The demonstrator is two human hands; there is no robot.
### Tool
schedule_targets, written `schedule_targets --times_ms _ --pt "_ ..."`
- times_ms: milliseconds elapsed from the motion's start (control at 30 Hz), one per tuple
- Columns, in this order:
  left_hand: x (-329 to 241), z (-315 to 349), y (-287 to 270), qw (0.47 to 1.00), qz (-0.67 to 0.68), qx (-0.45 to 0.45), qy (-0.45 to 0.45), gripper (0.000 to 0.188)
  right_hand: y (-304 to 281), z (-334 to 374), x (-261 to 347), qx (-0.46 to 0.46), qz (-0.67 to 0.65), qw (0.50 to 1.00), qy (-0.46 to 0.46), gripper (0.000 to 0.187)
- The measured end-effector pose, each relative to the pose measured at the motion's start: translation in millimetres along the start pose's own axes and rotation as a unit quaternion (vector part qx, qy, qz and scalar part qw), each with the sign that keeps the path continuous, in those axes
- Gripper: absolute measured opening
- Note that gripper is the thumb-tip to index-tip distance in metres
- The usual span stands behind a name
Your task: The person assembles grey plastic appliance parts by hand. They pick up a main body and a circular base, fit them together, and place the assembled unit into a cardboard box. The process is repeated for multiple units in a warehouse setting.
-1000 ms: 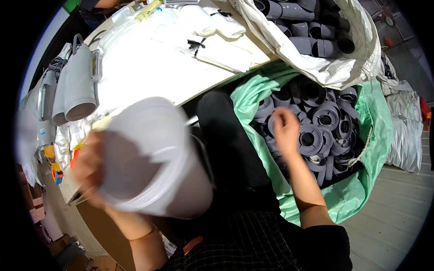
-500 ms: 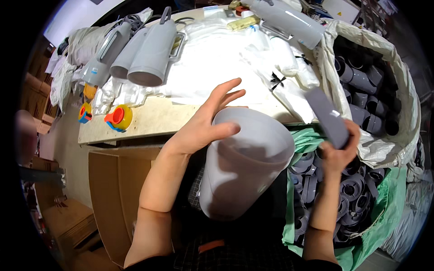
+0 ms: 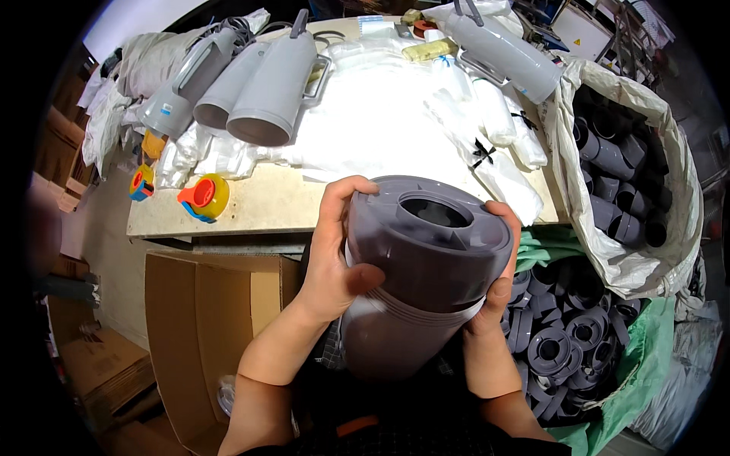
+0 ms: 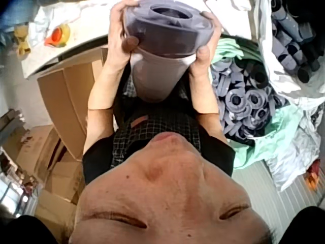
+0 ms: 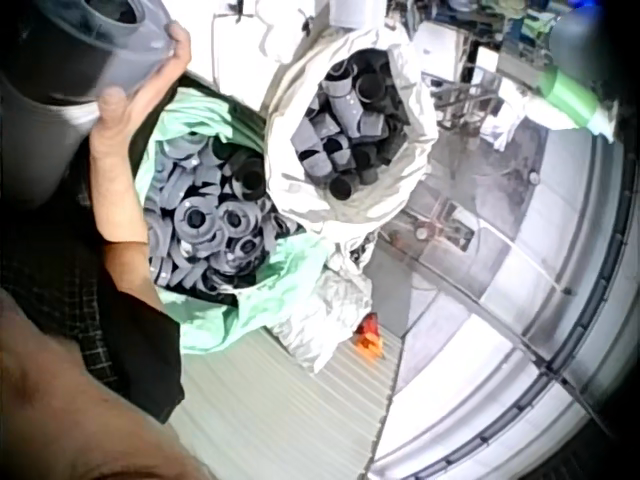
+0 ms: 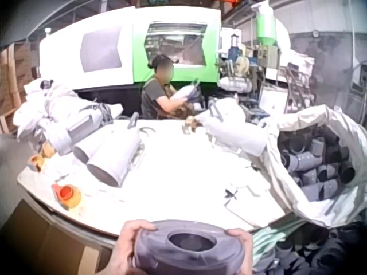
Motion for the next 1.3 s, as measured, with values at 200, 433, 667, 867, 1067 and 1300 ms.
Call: schedule_targets --times_ms 200,433,667,867,1067,1300 --pt "-36 -3 1 0.886 -0.332 0.055 0.32 0.088 0 -7 24 0.078 0.168 0.947 -0.264 0.106" --pt "-36 -6 20 0.857 -0.385 0.125 0.318 0.07 -8 -8 20 0.129 0.226 0.909 -0.327 0.082" --pt "6 -40 21 0.917 -0.367 -0.029 0.155 0.029 25 -9 30 0.092 0.385 0.865 -0.308 0.063" --pt "37 -49 23 0.93 -0.335 -0.077 0.13 0.027 17 -18 16 0.048 0.398 0.868 -0.293 0.058" --pt "68 -63 25 0.911 -0.389 -0.099 0.097 0.03 -3 -29 -12 0.012 0.406 0.881 -0.242 0.053" --pt "90 -82 37 0.97 -0.223 0.034 0.088 0.044 -35 -27 -9 -0.023 0.393 0.896 -0.208 0.051"
Point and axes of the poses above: each hand's wrist, its own z-axis away from the middle knuckle, its own y-axis out of the palm, x = y × z, the point moved 6 cm from there along -z, towards the middle knuckle, and after that the axes turned 3 degrees about -x, right-handed, at the moved point
